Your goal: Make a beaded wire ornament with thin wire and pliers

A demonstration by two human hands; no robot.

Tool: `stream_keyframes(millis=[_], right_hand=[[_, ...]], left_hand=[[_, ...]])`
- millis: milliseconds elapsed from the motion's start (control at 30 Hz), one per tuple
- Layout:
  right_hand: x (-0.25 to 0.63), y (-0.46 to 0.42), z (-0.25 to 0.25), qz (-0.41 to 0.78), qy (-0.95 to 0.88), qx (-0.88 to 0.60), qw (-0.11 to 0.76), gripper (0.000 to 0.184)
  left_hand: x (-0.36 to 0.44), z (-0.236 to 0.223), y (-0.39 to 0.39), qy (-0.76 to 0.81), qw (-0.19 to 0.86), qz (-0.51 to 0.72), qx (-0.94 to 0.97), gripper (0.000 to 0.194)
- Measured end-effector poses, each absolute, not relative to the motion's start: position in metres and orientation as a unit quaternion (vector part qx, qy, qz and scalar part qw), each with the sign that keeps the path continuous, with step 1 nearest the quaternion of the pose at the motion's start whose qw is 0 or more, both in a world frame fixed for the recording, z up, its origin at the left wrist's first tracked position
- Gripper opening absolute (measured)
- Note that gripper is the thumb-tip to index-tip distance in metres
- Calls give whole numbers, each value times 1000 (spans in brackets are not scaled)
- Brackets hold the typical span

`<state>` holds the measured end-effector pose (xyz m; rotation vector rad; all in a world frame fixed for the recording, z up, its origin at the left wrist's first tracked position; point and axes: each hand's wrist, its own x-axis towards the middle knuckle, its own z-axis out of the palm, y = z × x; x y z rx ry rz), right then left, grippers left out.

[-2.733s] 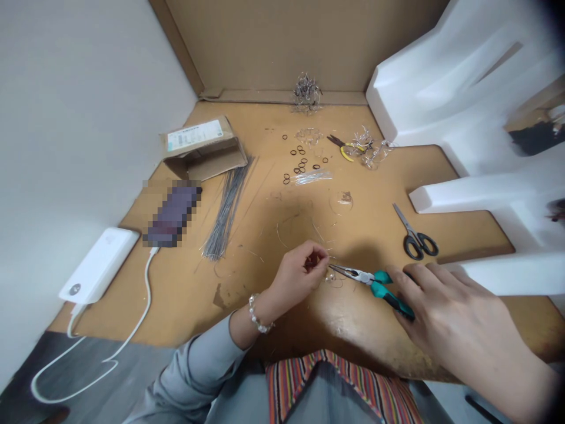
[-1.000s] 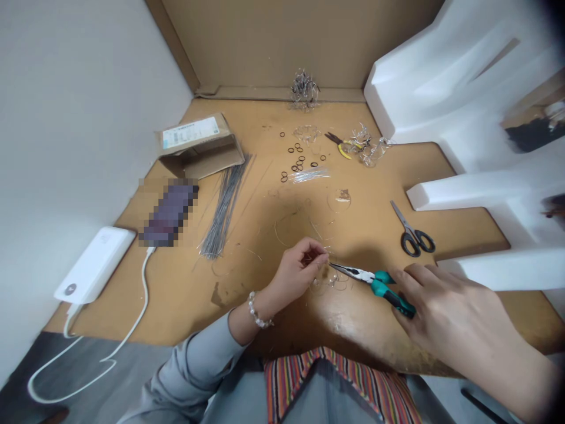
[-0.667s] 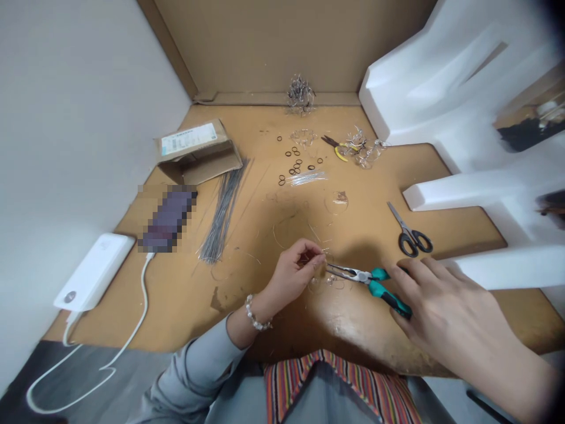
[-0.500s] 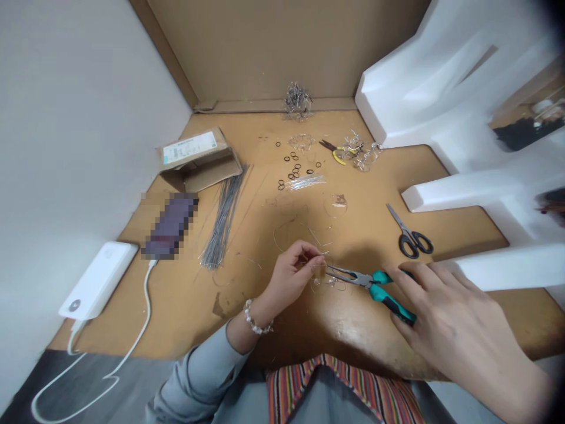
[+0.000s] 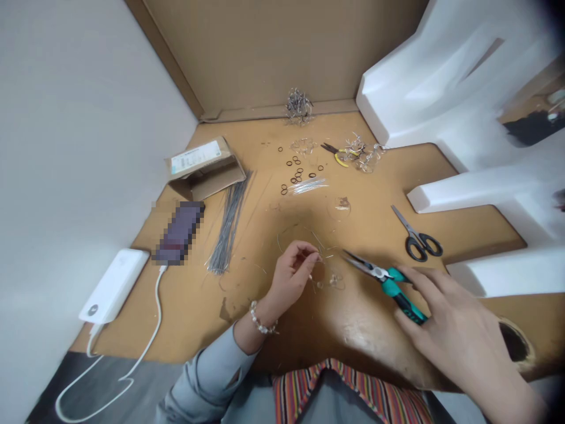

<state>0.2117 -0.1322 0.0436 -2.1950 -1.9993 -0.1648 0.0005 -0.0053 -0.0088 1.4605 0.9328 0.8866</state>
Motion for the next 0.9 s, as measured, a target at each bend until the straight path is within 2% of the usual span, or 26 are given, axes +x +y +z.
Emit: stream_keyframes(millis=[133, 233, 467, 900], right_hand=[[221, -128, 15, -43, -629, -774, 64, 43], [217, -121, 1, -30, -637, -767, 71, 43], [205, -109, -7, -35, -648, -756, 80, 44], [204, -105, -15, -32, -646, -756, 100, 44]], left_hand=[[0, -10, -3, 327, 673, 390, 537, 16], [1, -15, -1, 290, 711, 391, 508, 16], [-2, -16, 0, 304, 700, 370, 530, 22], [-2, -16, -1, 272, 701, 374, 542, 20]])
